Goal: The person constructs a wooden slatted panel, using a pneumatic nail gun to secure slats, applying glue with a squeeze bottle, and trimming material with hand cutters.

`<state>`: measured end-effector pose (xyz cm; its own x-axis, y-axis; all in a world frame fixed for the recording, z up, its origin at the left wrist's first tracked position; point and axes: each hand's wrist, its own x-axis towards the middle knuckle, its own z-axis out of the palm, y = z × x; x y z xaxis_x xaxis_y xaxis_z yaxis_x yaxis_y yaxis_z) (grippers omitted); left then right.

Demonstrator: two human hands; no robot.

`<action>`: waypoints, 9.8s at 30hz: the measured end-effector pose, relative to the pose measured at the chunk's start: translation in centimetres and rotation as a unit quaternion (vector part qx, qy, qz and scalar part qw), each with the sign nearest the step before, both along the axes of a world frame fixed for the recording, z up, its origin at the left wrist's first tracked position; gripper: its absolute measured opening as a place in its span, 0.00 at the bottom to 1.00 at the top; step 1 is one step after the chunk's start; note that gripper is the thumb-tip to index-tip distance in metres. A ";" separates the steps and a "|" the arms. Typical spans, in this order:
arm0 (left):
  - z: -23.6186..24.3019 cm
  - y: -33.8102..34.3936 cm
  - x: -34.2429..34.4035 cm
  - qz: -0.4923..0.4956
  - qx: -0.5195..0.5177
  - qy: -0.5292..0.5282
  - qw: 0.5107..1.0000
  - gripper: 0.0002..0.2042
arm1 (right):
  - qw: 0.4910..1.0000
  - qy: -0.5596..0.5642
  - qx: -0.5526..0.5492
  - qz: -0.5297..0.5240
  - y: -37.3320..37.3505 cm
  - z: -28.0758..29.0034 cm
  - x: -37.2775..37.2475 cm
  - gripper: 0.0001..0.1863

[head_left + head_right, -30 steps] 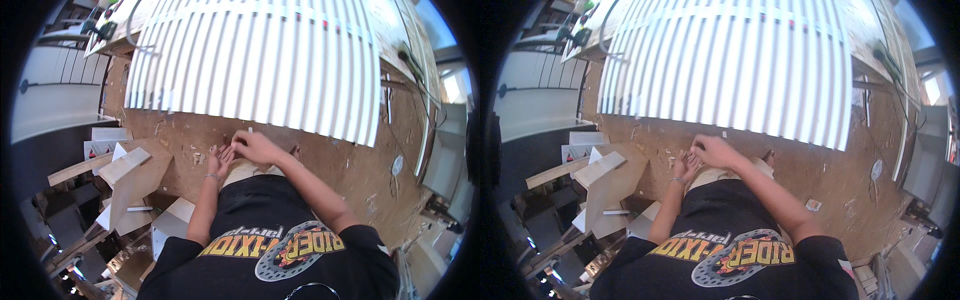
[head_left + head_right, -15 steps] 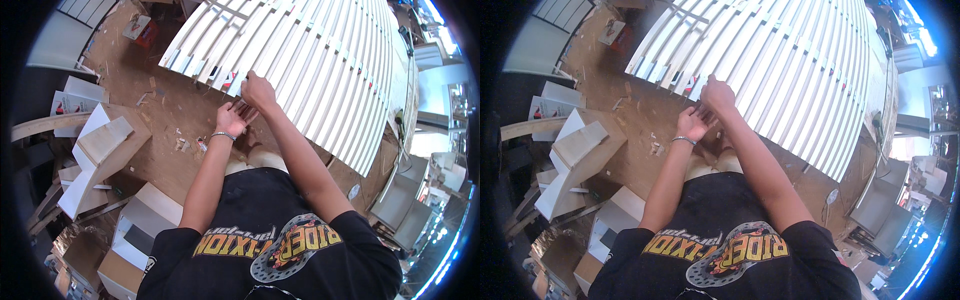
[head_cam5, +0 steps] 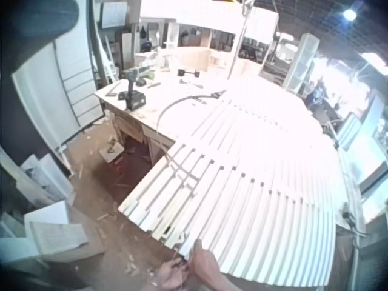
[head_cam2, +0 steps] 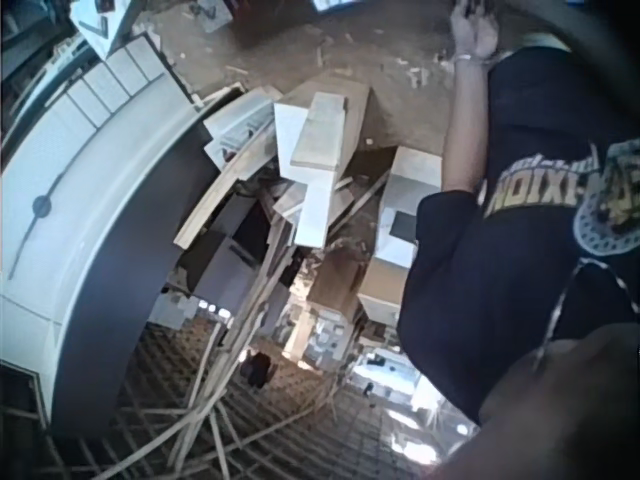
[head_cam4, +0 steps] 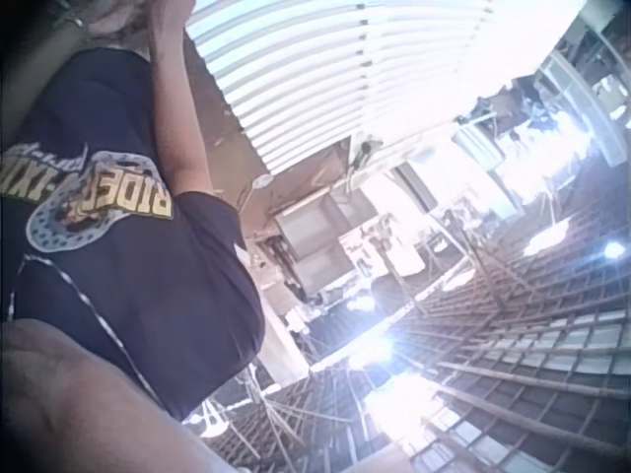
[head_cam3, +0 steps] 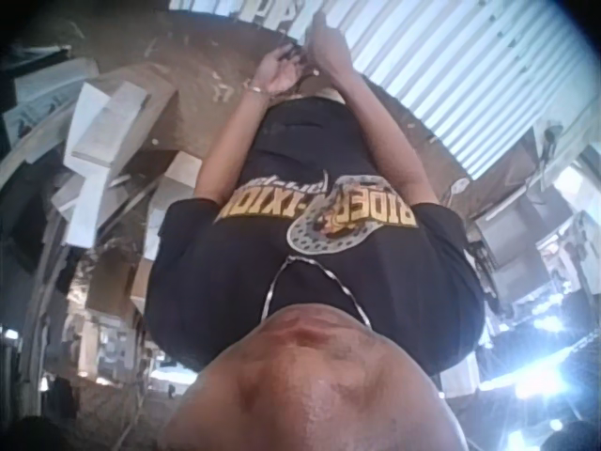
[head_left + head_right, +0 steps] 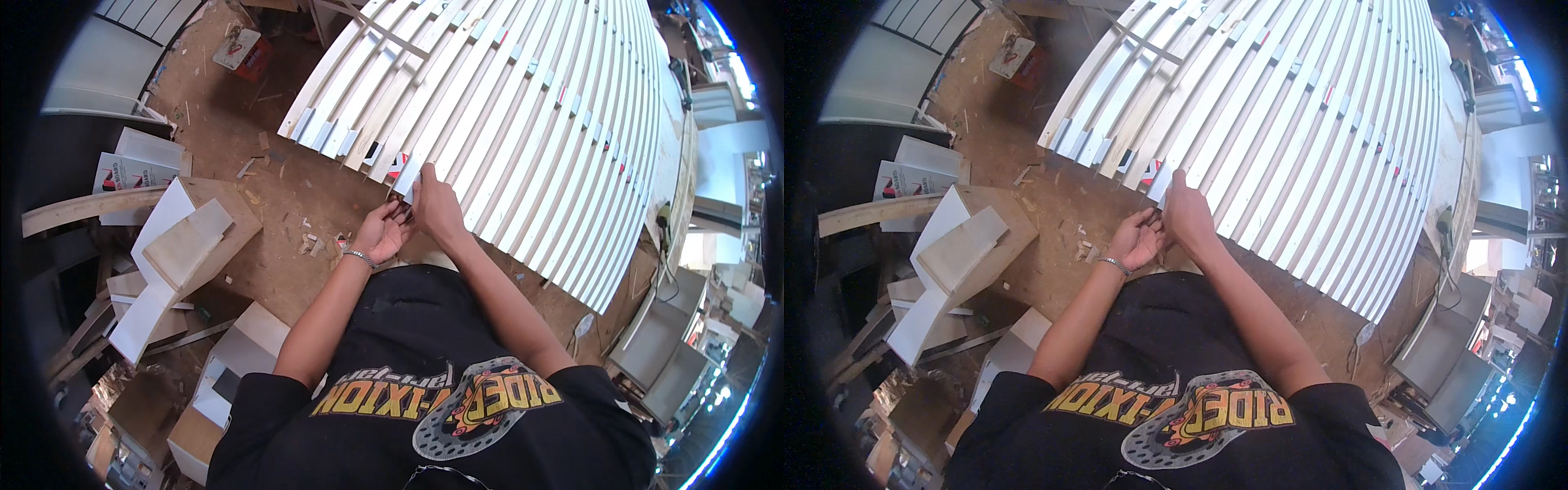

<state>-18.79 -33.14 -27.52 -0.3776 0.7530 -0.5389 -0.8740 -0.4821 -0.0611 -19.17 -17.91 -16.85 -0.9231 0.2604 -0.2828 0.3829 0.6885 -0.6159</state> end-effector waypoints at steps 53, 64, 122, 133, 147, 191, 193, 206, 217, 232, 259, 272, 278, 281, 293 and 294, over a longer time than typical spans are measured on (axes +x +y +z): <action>-0.3 -1.8 -7.9 -0.144 -0.041 -0.040 0.988 0.16 | 0.988 0.069 0.026 -0.138 -6.5 1.1 -2.4 0.12; 0.9 -1.7 -8.1 -0.133 -0.072 -0.026 0.988 0.14 | 0.992 -0.057 0.073 -0.091 -4.2 1.4 -6.3 0.20; 2.2 -5.7 -8.6 -0.104 -0.121 0.015 0.987 0.14 | 0.995 -0.012 0.103 -0.014 -12.4 3.1 -4.6 0.12; 0.4 -7.8 -10.3 -0.006 -0.095 0.052 0.994 0.17 | 0.997 0.041 0.056 -0.043 -12.6 3.7 -7.8 0.17; 0.5 -8.7 -11.4 -0.077 -0.139 0.048 0.986 0.18 | 0.994 -0.009 0.110 -0.021 -11.4 -1.0 -12.2 0.14; 1.4 -12.0 -13.9 0.021 -0.127 0.069 0.989 0.17 | 0.995 0.050 0.085 0.014 -13.6 -1.3 -15.8 0.12; 0.3 -12.5 -14.3 0.015 -0.118 0.101 0.988 0.17 | 0.998 0.018 0.065 -0.007 -14.8 -0.5 -15.5 0.13; -0.5 -14.8 -13.4 0.001 -0.045 0.082 0.996 0.17 | 0.999 0.014 -0.033 -0.016 -17.2 2.6 -12.6 0.17; 0.2 -14.9 -13.9 0.055 -0.045 0.031 0.997 0.16 | 0.994 -0.053 0.099 -0.001 -15.9 0.9 -20.9 0.23; 0.8 -14.2 -14.4 0.056 -0.032 0.052 0.997 0.15 | 0.996 0.030 0.089 0.008 -17.6 1.8 -18.4 0.18; 1.9 -15.2 -13.2 0.015 -0.033 0.039 0.999 0.23 | 0.987 -0.044 0.150 0.030 -20.2 2.8 -17.3 0.20; 8.2 -16.5 -10.4 0.058 -0.168 0.231 0.957 0.17 | 0.991 0.106 -0.007 -0.077 -19.5 7.7 -10.6 0.18; 17.9 -10.7 -11.6 0.029 -0.383 0.526 0.759 0.13 | 0.821 0.154 -0.462 -0.297 -13.7 9.7 -5.8 0.18; 19.9 -6.9 -8.4 -0.006 -0.373 0.641 0.671 0.16 | 0.737 0.217 -0.545 -0.336 -10.7 8.7 -1.0 0.16; 19.5 13.2 22.0 -0.281 -0.188 0.793 0.506 0.21 | 0.396 0.428 -0.657 -0.479 0.8 2.2 34.6 0.17; 19.3 14.0 24.5 -0.295 -0.170 0.788 0.513 0.21 | 0.366 0.441 -0.667 -0.476 0.9 4.3 37.2 0.16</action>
